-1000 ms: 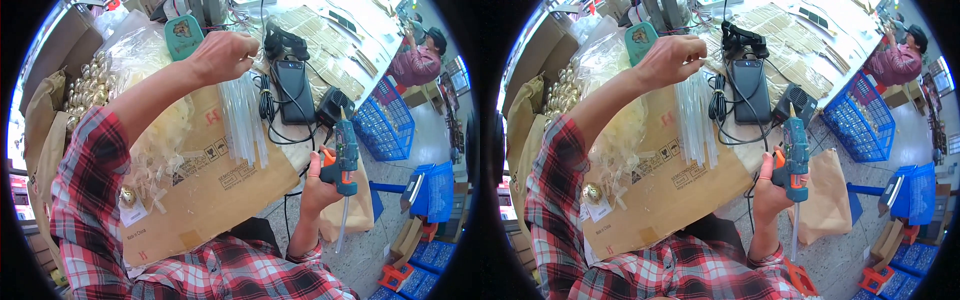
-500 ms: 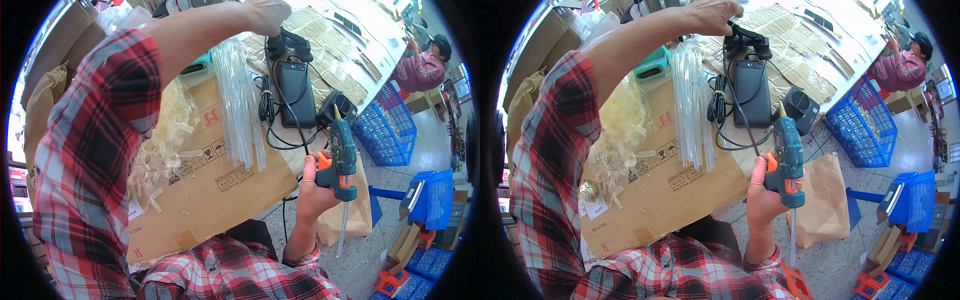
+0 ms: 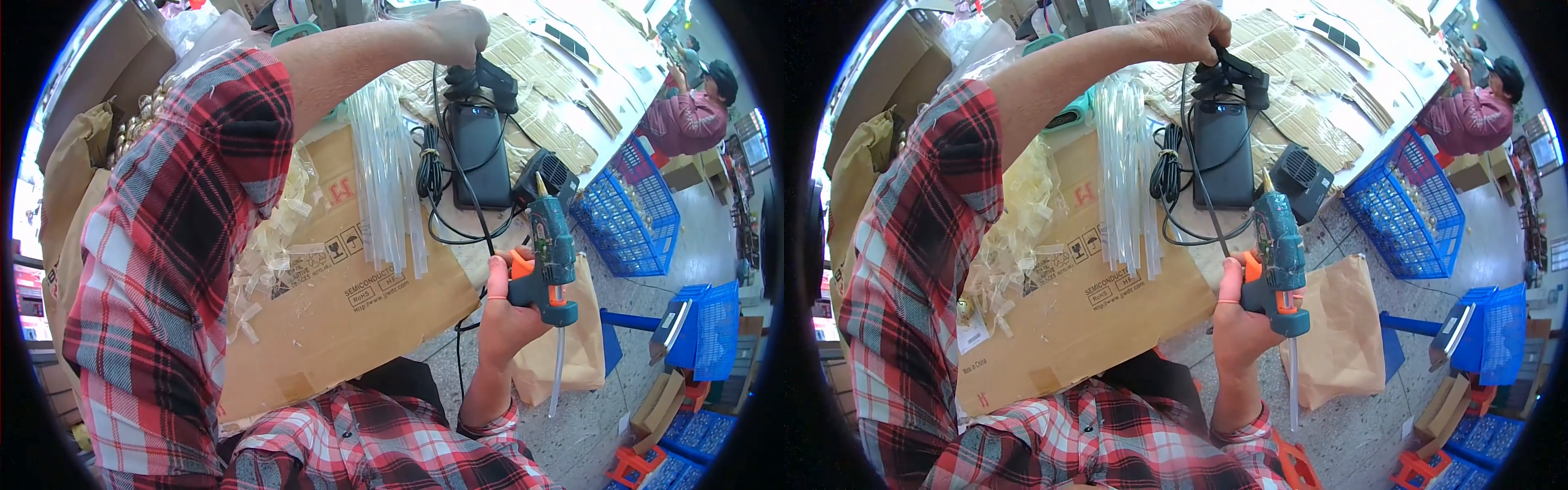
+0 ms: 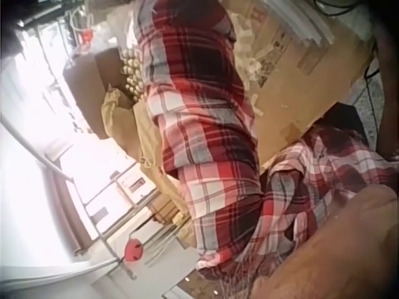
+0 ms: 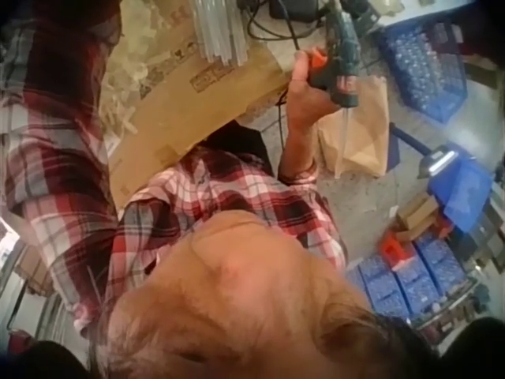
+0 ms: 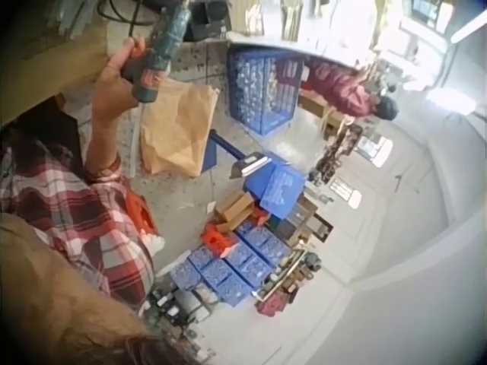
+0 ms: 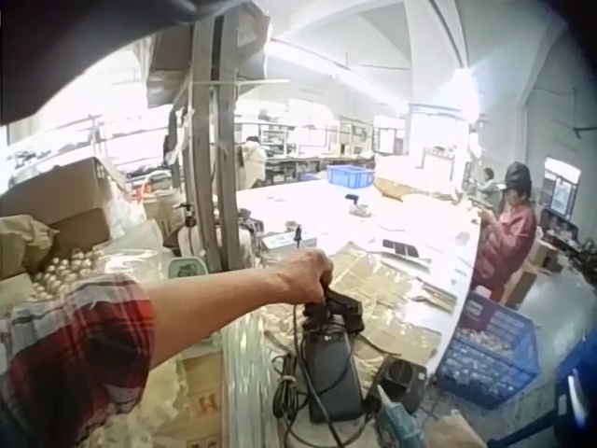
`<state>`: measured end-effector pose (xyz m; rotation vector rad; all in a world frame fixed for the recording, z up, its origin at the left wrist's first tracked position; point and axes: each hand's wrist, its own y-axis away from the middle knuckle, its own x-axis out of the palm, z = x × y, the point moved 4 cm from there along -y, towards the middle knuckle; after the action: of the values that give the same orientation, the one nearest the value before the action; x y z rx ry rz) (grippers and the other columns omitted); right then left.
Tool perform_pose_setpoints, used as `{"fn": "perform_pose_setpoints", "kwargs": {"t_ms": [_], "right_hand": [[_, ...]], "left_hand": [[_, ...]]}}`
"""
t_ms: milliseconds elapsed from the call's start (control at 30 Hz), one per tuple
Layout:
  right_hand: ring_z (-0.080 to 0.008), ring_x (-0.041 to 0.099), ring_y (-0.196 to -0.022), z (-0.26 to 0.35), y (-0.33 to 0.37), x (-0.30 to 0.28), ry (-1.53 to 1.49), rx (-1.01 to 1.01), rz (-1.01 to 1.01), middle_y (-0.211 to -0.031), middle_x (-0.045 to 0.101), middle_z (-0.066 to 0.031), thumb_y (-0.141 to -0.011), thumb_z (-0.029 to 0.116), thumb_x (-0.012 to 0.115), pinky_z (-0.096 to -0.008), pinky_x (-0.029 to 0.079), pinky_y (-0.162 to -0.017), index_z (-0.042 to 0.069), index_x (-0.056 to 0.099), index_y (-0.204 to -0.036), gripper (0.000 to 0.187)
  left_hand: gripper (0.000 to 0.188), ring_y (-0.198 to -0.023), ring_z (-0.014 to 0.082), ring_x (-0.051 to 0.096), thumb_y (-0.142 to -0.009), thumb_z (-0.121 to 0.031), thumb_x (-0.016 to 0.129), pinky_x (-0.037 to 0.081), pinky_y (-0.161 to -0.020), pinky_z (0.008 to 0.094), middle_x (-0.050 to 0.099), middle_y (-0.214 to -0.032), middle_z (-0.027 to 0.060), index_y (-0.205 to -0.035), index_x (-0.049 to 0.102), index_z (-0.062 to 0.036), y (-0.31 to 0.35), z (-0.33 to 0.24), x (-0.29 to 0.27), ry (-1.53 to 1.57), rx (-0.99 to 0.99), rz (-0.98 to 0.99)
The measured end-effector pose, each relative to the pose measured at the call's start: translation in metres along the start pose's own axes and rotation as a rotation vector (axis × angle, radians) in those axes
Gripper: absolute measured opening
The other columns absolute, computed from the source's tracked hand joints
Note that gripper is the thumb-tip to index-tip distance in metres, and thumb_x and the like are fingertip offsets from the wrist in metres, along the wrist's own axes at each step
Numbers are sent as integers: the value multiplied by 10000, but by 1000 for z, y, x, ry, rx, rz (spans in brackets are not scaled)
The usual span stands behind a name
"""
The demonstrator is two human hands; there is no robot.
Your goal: Apply hot glue to gold-colored ornaments to attach hanging ribbons or hooks.
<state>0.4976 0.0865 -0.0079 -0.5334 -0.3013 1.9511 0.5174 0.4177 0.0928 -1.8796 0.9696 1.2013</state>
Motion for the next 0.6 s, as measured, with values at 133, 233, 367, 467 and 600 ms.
{"fn": "perform_pose_setpoints", "kwargs": {"t_ms": [133,233,367,467,600], "right_hand": [[-122,644,-722,0,-2,0,19,7,-4,-879,668,-88,-776,-56,717,-238,538,-638,-15,586,-1017,278],[-128,648,-737,3,0,1,-60,40,-15,-896,667,-90,-776,-53,723,-242,542,-655,-15,586,-1016,280],[-136,652,-764,5,3,3,-94,6,-15,-917,666,-92,-774,-49,730,-248,544,-680,-13,583,-1019,288],[-146,660,-797,0,4,-1,-62,24,3,-920,670,-93,-786,-35,732,-264,545,-718,-17,564,-1052,315],[-151,664,-831,5,3,0,-19,94,44,-918,673,-92,-791,-22,740,-281,547,-752,-20,547,-1089,355]], "left_hand": [[328,-831,346,659,-681,-88,698,521,-732,410,674,-898,223,-983,660,34,17,-15,12,-192,58,-249],[433,-923,368,643,-695,-126,691,512,-794,445,649,-989,255,-1072,587,62,23,4,1,-26,177,-272],[225,-818,387,654,-696,-188,609,524,-704,461,655,-794,202,-847,657,-28,51,29,7,-204,69,-413],[229,-843,358,666,-667,-179,635,526,-735,444,684,-842,187,-812,696,-13,75,9,11,-187,-124,32],[204,-716,274,648,-675,-153,659,516,-674,381,648,-732,147,-841,700,-41,110,-11,19,76,40,21]]}}
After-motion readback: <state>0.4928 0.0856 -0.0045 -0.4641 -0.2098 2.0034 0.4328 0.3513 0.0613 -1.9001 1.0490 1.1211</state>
